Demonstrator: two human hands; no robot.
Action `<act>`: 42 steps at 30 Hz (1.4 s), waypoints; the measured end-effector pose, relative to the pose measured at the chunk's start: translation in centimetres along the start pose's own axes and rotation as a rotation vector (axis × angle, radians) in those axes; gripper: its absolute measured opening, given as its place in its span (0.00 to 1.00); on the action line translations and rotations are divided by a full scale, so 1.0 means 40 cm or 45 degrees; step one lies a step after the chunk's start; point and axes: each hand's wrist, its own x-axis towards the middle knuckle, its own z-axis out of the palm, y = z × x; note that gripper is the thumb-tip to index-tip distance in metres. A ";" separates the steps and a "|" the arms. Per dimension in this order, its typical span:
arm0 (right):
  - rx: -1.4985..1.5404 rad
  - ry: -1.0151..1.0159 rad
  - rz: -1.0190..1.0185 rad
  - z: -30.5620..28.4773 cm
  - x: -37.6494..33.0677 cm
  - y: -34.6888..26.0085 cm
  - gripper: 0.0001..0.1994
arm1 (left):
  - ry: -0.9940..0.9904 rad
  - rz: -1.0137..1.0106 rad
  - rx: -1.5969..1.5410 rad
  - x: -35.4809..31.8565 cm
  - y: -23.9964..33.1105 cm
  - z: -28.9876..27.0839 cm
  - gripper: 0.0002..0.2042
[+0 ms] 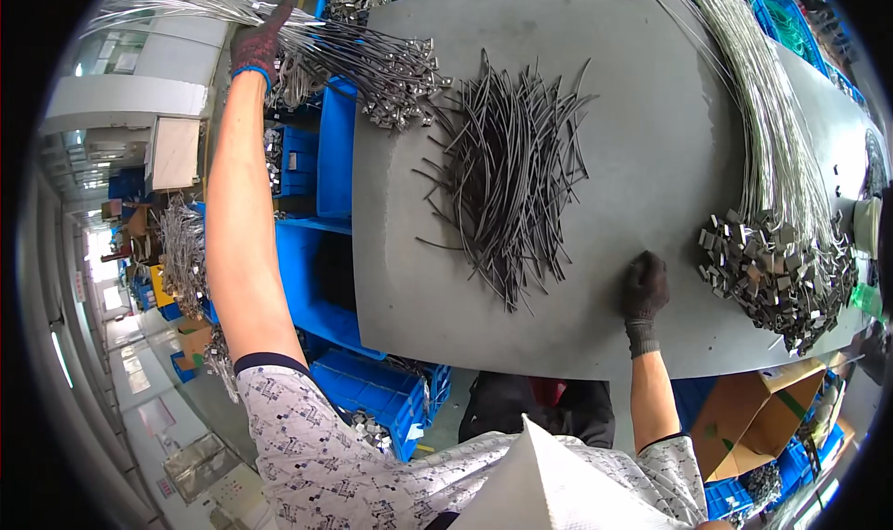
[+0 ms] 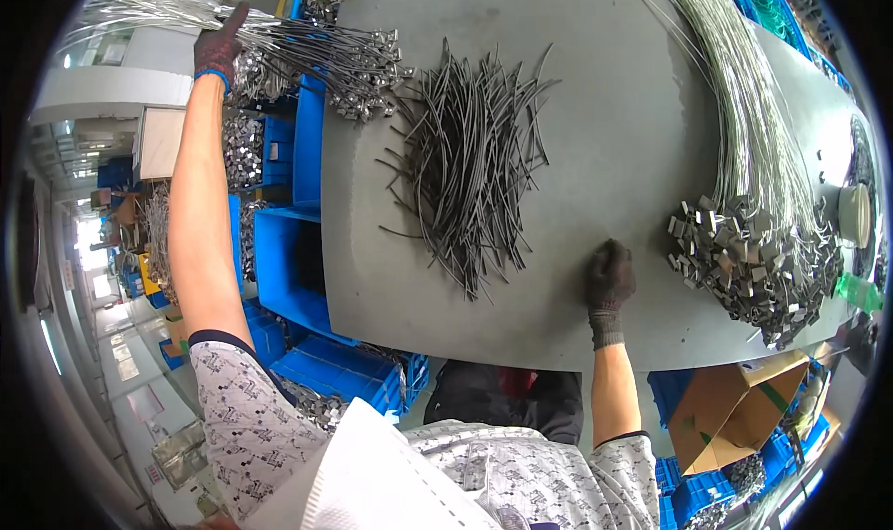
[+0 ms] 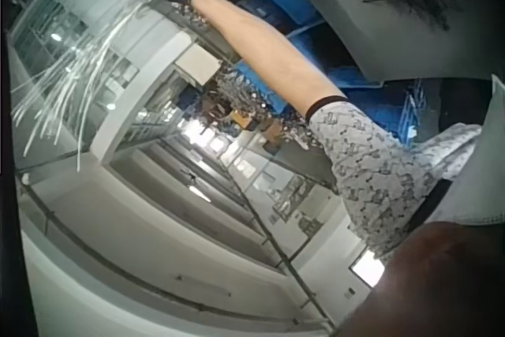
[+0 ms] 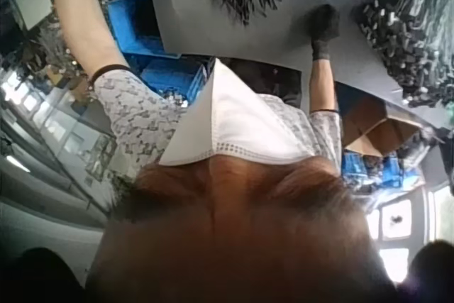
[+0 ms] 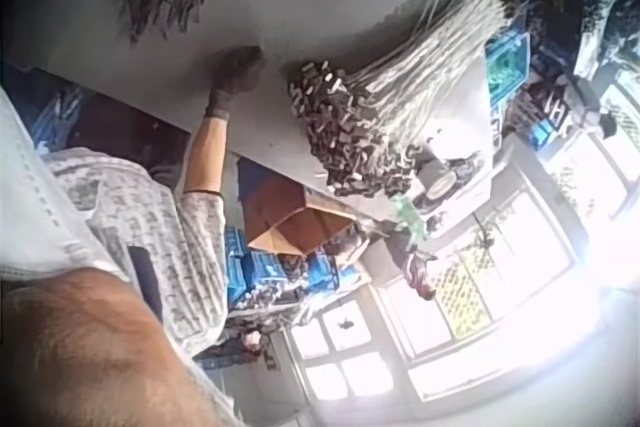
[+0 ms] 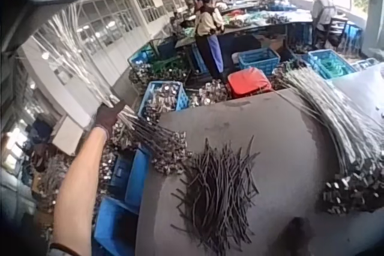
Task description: Sorting and grouping electronic wire harnesses by length and connector type at a manual assembly station.
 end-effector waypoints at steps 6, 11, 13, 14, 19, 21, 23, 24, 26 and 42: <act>0.146 -0.022 0.013 -0.020 -0.004 0.021 0.11 | -0.124 0.190 0.307 -0.445 -0.172 0.101 0.24; 0.202 -0.123 0.056 -0.059 -0.008 0.045 0.11 | -0.900 -0.205 0.566 -1.139 -0.412 0.235 0.34; 0.285 -0.110 -0.011 -0.043 -0.025 0.092 0.12 | -1.023 -0.164 0.563 -1.313 -0.420 0.317 0.32; 0.275 -0.104 -0.074 -0.040 -0.029 0.125 0.13 | -0.858 -0.136 0.507 -1.378 -0.393 0.346 0.28; 0.600 -0.260 -0.060 -0.112 -0.060 0.151 0.12 | -0.554 0.096 0.469 -1.445 -0.441 0.395 0.17; 0.875 -0.180 0.159 -0.108 -0.096 0.279 0.12 | -0.536 0.222 0.378 -1.471 -0.401 0.458 0.17; 0.994 0.021 0.244 -0.163 -0.169 0.352 0.11 | -0.621 -0.120 0.163 -1.500 -0.399 0.443 0.15; 0.855 0.097 0.290 -0.205 -0.187 0.390 0.12 | -0.589 -0.111 0.154 -1.516 -0.382 0.429 0.15; 0.719 0.193 0.328 -0.293 -0.200 0.430 0.12 | -0.499 -0.493 -0.203 -1.590 -0.321 0.411 0.12; 0.092 -0.039 0.073 -0.441 -0.052 0.500 0.24 | -0.160 -0.129 -0.592 -1.833 -0.335 0.420 0.06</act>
